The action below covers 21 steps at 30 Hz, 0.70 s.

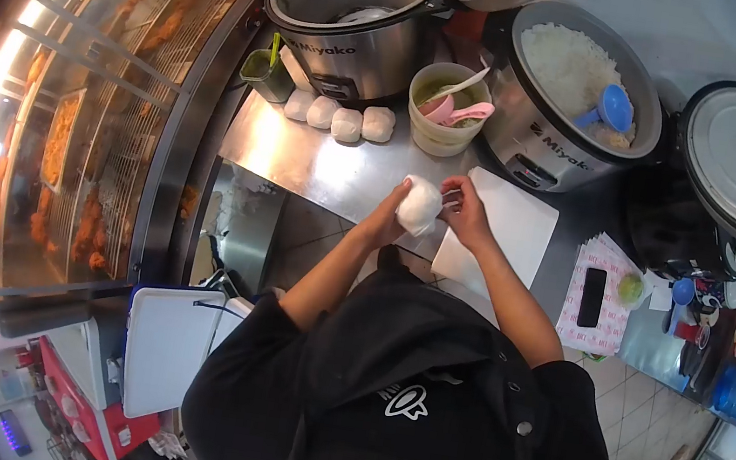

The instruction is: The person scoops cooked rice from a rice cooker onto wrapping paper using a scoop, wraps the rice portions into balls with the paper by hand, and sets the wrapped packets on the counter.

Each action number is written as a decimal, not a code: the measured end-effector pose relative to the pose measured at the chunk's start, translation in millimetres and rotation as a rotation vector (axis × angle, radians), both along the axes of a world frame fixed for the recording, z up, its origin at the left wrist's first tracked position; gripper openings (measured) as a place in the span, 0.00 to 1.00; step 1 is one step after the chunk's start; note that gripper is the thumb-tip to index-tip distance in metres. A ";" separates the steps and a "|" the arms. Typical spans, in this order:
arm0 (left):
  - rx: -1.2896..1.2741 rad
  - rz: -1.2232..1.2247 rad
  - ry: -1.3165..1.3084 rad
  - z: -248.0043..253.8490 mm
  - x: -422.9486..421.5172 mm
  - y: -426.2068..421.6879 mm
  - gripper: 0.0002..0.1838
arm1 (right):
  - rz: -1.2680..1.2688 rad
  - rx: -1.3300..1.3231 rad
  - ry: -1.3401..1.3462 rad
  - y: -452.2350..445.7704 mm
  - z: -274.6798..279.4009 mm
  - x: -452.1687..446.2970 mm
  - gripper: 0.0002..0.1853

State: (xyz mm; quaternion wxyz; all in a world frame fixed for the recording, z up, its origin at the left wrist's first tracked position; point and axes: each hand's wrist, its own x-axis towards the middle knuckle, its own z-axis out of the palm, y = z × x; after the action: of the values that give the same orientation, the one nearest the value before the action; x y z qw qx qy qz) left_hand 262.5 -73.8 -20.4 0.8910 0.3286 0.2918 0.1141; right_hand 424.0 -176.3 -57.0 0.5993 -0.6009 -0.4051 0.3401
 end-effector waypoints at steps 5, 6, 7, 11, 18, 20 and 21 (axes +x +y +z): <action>-0.095 -0.066 -0.095 -33.8 -22.0 37.4 0.32 | -0.023 -0.116 -0.081 40.8 -10.3 -21.0 0.29; -0.107 -0.066 -0.101 -41.5 -24.7 46.6 0.32 | -0.019 -0.152 -0.095 48.0 -7.4 -26.2 0.32; -0.178 -0.031 -0.181 -50.0 -26.2 55.5 0.32 | -0.015 -0.207 -0.163 56.0 -2.8 -30.3 0.35; -0.139 0.160 -0.032 -78.8 -12.2 91.2 0.35 | -0.436 -0.101 0.471 83.8 3.2 -28.2 0.36; 1.430 -0.074 0.901 -103.1 9.3 130.3 0.41 | -0.720 -0.194 0.848 122.3 21.0 33.9 0.35; 1.476 -0.122 0.915 -108.1 13.6 128.3 0.40 | -0.659 -0.163 0.910 127.5 3.1 42.9 0.33; 1.481 0.000 0.867 -110.7 14.4 126.3 0.42 | -0.648 -0.123 0.930 126.0 -2.9 47.0 0.36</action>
State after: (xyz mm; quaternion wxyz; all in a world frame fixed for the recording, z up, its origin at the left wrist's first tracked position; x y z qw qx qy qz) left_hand 276.9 52.5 -131.0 0.2564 0.8402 0.4570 0.1397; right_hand 471.0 -50.3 -60.0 0.7520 -0.5155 0.1271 0.3906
